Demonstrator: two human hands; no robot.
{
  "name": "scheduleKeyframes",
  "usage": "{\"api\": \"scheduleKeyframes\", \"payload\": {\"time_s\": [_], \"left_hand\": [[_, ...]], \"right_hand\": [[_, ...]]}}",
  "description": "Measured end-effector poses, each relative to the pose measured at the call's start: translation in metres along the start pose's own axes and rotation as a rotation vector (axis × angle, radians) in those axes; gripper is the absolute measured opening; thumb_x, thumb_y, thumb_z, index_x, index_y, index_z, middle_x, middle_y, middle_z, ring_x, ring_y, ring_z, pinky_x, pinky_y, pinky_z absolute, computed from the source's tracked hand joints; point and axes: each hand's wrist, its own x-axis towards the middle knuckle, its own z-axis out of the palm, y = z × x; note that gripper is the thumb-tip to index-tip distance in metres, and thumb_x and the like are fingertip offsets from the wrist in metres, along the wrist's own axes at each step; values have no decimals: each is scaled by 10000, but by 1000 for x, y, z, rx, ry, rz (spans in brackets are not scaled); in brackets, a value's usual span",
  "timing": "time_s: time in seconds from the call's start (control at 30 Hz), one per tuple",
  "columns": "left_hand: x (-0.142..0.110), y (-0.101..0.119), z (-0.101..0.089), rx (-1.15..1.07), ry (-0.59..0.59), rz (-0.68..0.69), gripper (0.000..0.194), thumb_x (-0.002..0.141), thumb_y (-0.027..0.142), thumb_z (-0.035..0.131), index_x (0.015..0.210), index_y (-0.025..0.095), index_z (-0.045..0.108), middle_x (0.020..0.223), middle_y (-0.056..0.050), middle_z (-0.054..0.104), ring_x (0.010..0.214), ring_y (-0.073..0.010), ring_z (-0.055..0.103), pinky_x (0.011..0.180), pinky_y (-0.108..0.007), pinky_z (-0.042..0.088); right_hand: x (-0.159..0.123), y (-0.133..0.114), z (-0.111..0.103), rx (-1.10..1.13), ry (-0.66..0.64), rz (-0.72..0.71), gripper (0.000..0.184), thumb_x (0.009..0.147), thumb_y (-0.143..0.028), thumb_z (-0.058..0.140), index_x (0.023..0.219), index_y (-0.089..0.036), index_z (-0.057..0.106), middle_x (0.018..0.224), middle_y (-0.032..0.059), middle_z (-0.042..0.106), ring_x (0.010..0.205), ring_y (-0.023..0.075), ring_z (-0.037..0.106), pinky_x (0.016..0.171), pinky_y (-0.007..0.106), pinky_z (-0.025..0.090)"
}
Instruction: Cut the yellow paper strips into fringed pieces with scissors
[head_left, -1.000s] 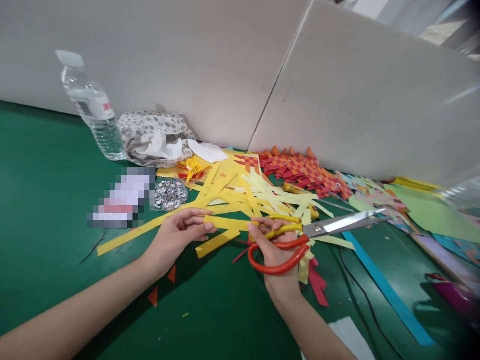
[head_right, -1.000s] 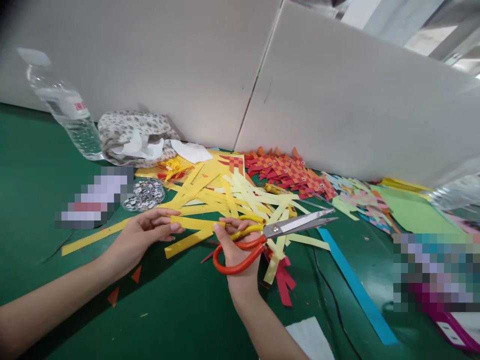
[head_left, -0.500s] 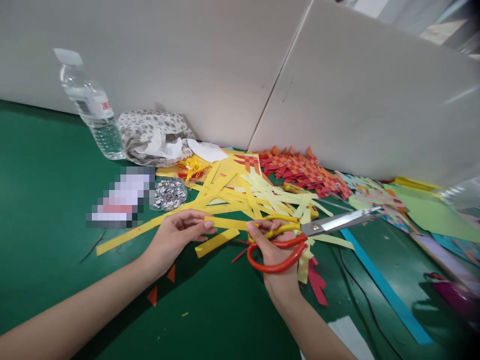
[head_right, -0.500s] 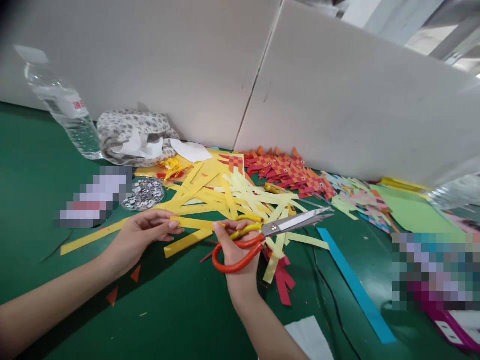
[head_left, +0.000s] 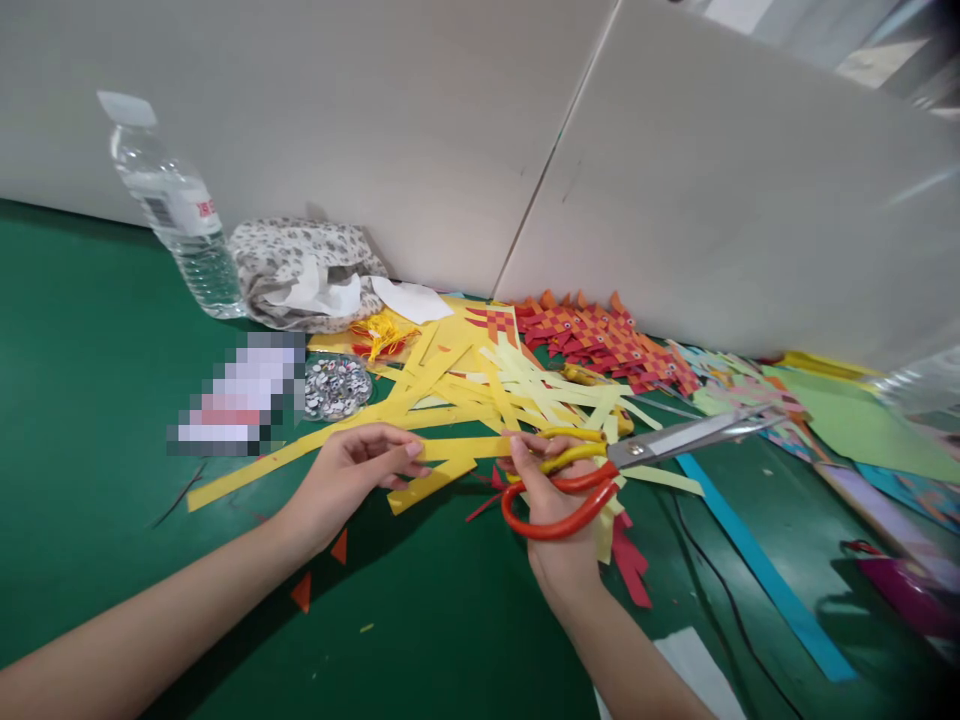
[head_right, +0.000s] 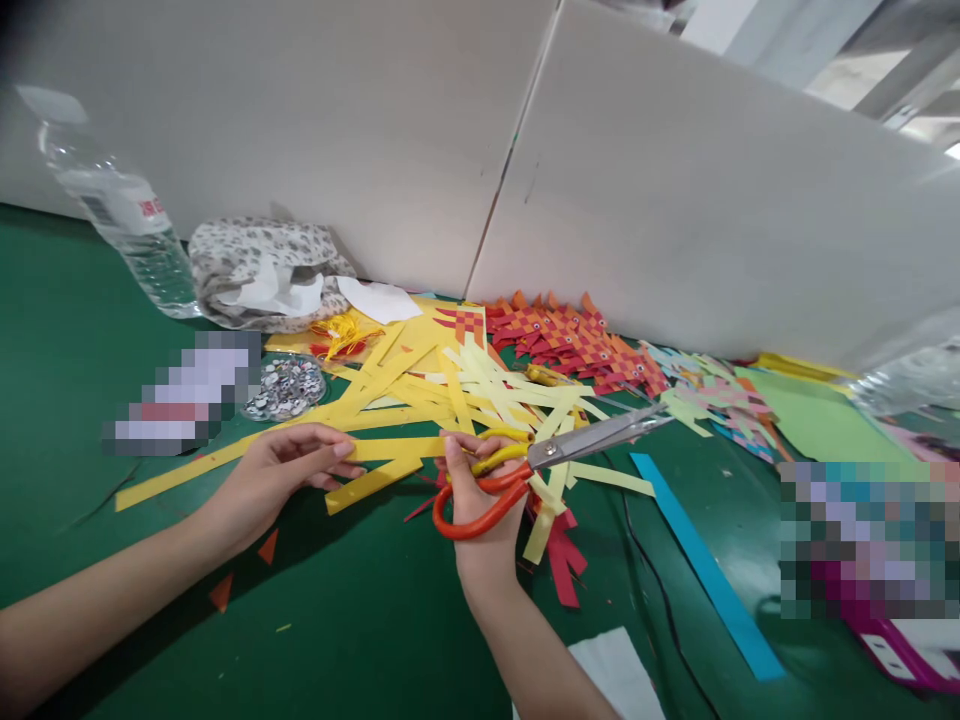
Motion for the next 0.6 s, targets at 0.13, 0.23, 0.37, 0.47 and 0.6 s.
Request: {"api": "scheduleKeyframes", "payload": {"time_s": [0.13, 0.23, 0.37, 0.47, 0.6], "left_hand": [[-2, -1, 2, 64, -38, 18, 164, 659, 324, 779, 711, 182, 715, 653, -27, 734, 643, -173, 703, 533, -193, 496], [-3, -2, 3, 88, -48, 24, 165, 655, 326, 780, 728, 188, 727, 652, -30, 739, 636, -176, 703, 539, -199, 508], [-3, -3, 2, 111, -37, 30, 191, 648, 342, 779, 751, 188, 733, 682, -37, 750, 651, -191, 710, 567, -223, 531], [-2, -3, 2, 104, -32, 33, 219, 636, 347, 784, 772, 183, 734, 705, -45, 755, 665, -202, 713, 583, -238, 542], [-3, -2, 2, 92, -30, 25, 214, 631, 339, 787, 766, 182, 734, 700, -45, 755, 659, -202, 712, 579, -236, 542]], "right_hand": [[4, -3, -2, -64, 1, -60, 370, 687, -263, 745, 734, -234, 379, 785, 11, 725, 636, 182, 698, 642, 326, 558], [6, -2, -4, -66, 11, -90, 363, 693, -251, 738, 740, -238, 379, 774, 4, 723, 651, 180, 699, 644, 324, 562], [8, 1, -4, -57, 21, -61, 372, 681, -257, 743, 740, -241, 376, 769, 3, 718, 605, 175, 687, 639, 338, 564], [7, 2, -3, -52, 33, -58, 376, 671, -264, 749, 742, -241, 380, 765, 3, 714, 616, 178, 687, 648, 342, 562], [6, -1, -1, -46, 41, -42, 381, 665, -265, 752, 737, -241, 379, 768, 3, 711, 612, 171, 680, 653, 339, 558]]}}
